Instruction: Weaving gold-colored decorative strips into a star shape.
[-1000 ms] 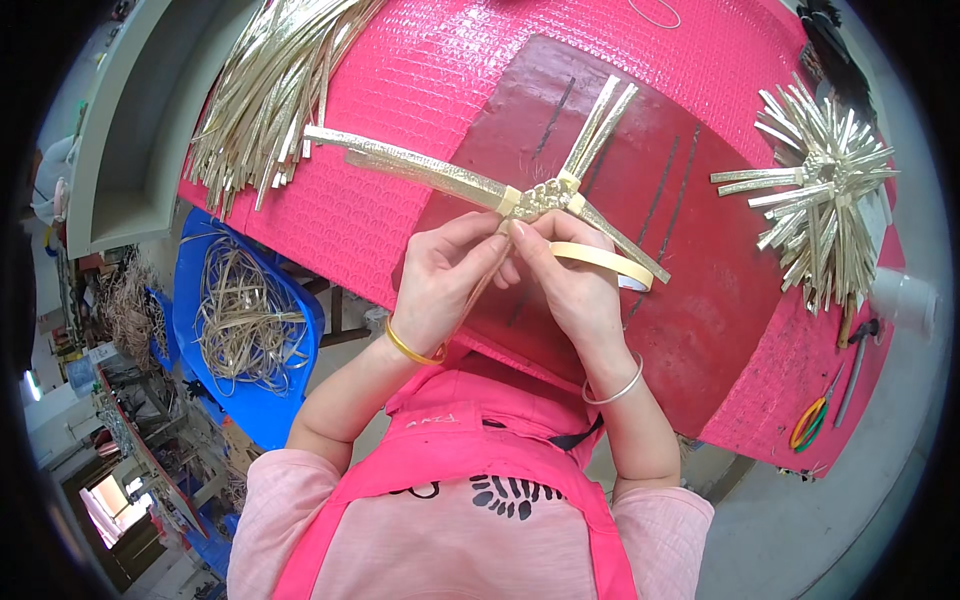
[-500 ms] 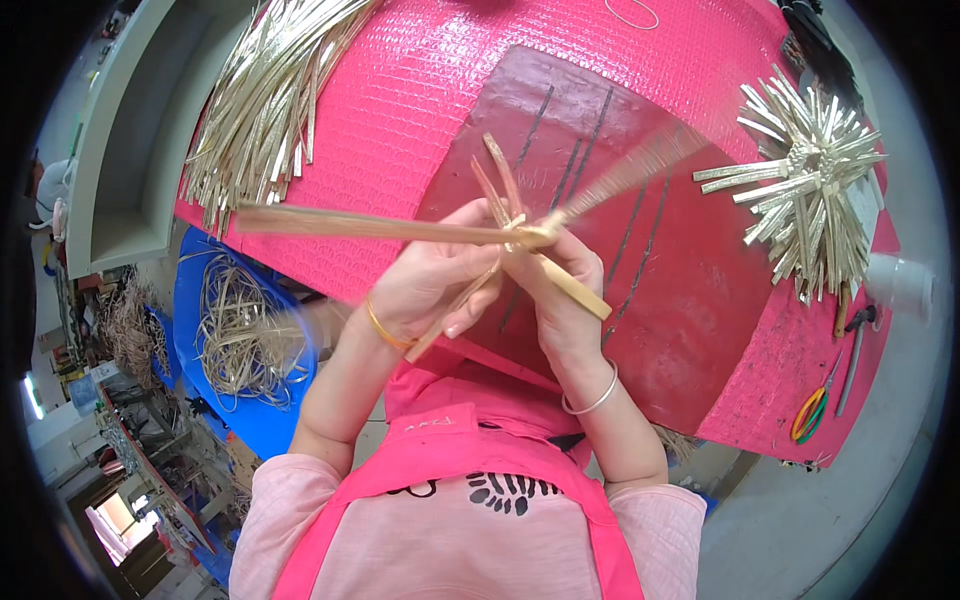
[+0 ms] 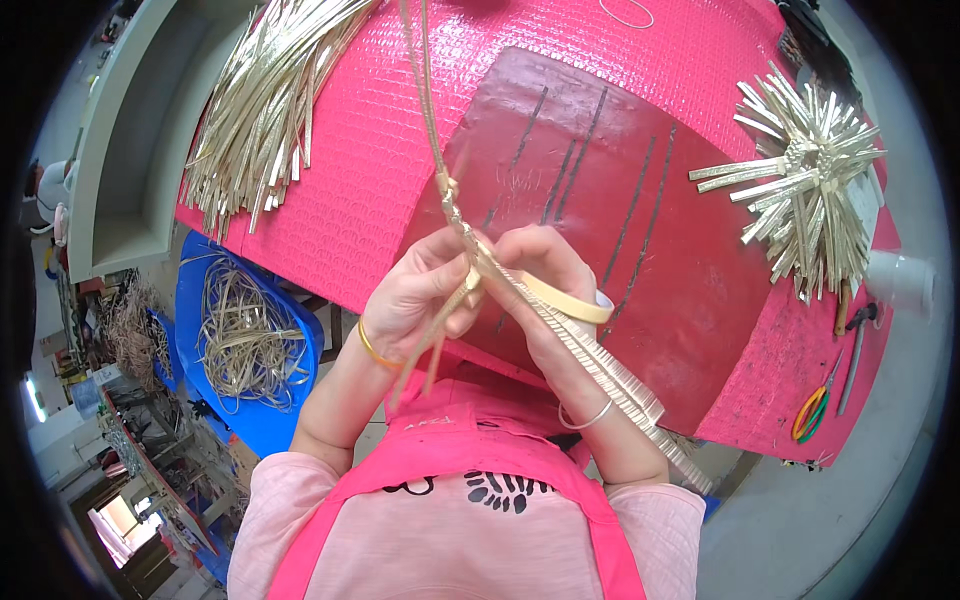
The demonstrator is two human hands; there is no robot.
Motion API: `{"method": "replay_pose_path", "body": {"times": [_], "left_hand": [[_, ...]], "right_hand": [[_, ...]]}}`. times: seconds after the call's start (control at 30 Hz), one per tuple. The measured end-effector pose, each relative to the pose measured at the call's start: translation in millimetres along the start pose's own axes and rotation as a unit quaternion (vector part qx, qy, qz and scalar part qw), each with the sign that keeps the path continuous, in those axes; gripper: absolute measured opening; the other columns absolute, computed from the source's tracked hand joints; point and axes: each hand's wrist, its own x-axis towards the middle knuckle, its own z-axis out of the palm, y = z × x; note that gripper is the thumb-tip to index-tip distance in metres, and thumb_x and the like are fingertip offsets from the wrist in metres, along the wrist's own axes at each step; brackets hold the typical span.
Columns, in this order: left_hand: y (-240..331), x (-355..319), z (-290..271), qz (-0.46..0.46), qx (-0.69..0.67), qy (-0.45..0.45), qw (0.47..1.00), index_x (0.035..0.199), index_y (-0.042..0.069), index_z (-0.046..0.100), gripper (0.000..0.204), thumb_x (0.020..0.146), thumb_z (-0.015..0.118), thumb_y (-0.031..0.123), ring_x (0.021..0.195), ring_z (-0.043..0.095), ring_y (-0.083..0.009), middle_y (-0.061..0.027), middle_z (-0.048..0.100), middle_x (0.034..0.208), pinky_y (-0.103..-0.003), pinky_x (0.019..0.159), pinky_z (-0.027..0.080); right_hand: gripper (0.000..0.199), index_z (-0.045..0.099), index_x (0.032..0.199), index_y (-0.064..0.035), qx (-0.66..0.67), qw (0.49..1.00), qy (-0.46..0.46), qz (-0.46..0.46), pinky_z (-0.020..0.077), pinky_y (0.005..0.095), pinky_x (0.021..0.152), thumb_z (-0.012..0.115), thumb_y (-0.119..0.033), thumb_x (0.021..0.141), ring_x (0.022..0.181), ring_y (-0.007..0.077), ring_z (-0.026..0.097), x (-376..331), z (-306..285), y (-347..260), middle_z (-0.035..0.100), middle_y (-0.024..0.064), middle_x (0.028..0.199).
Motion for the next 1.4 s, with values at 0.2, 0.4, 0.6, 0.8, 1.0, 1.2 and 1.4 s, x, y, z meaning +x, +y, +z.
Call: {"method": "replay_pose_path", "body": {"times": [0.2,0.4,0.6,0.8,1.0,1.2,1.4], "left_hand": [[3,0,16,0.282,0.582,0.095,0.757,0.088,-0.003,0.057,0.015,0.074,0.055,0.003,0.078,0.057,-0.0162,-0.0106,0.059,0.085,-0.024,0.069,0.043],[0,-15,12,0.136,0.349,0.155,0.914,0.097,-0.003,0.055,0.022,0.076,0.055,0.004,0.075,0.056,-0.0145,-0.0081,0.059,0.088,-0.025,0.068,0.046],[-9,-1,13,0.198,0.310,0.149,0.918,0.095,-0.004,0.055,0.019,0.077,0.054,0.003,0.076,0.056,-0.0133,-0.0092,0.059,0.087,-0.023,0.067,0.046],[-36,10,1,0.226,-0.009,0.108,0.968,0.093,0.003,0.054,0.015,0.081,0.049,0.010,0.076,0.053,-0.0143,-0.0067,0.058,0.084,-0.025,0.071,0.040],[-26,9,-5,0.220,0.001,0.122,0.968,0.096,0.007,0.053,0.016,0.083,0.047,0.014,0.070,0.055,-0.0155,-0.0070,0.057,0.082,-0.027,0.065,0.043],[-27,7,15,0.252,0.111,0.195,0.941,0.096,0.004,0.052,0.018,0.079,0.050,0.004,0.072,0.057,-0.0165,-0.0067,0.057,0.084,-0.032,0.064,0.050],[-52,34,42,0.223,0.254,0.130,0.932,0.097,0.001,0.051,0.019,0.078,0.051,0.005,0.080,0.054,-0.0154,-0.0074,0.055,0.089,-0.030,0.073,0.044]], "right_hand": [[0.018,0.048,0.085,-0.0015,0.048,0.996,0.000,0.078,0.0406,0.0196,0.065,0.060,-0.008,0.074,0.072,0.0069,0.050,5,-8,7,0.052,0.0008,0.077],[0.013,0.054,0.078,-0.0017,-0.143,0.989,-0.002,0.028,0.0384,0.0276,0.065,0.059,-0.013,0.074,0.070,0.0148,0.049,3,-2,4,0.053,0.0047,0.070],[0.009,0.050,0.072,-0.0018,-0.251,0.964,0.050,-0.070,0.0356,0.0280,0.063,0.055,-0.008,0.076,0.067,0.0169,0.046,3,3,5,0.051,0.0071,0.073],[0.011,0.047,0.084,-0.0028,0.213,0.963,0.152,0.064,0.0364,0.0224,0.069,0.053,-0.010,0.078,0.075,0.0102,0.046,3,21,20,0.050,0.0043,0.078],[0.024,0.048,0.099,-0.0030,0.221,0.968,0.045,0.110,0.0355,0.0263,0.071,0.043,-0.007,0.077,0.075,0.0142,0.044,24,-42,-1,0.045,0.0041,0.078],[0.040,0.045,0.110,-0.0021,-0.528,0.832,-0.169,0.038,0.0376,0.0331,0.073,0.044,-0.002,0.070,0.079,0.0242,0.047,33,-79,-32,0.044,0.0102,0.078],[0.032,0.054,0.095,0.0022,-0.444,0.888,-0.088,-0.080,0.0397,0.0298,0.075,0.062,-0.017,0.071,0.088,0.0199,0.050,30,-71,-81,0.053,0.0105,0.094]]}}
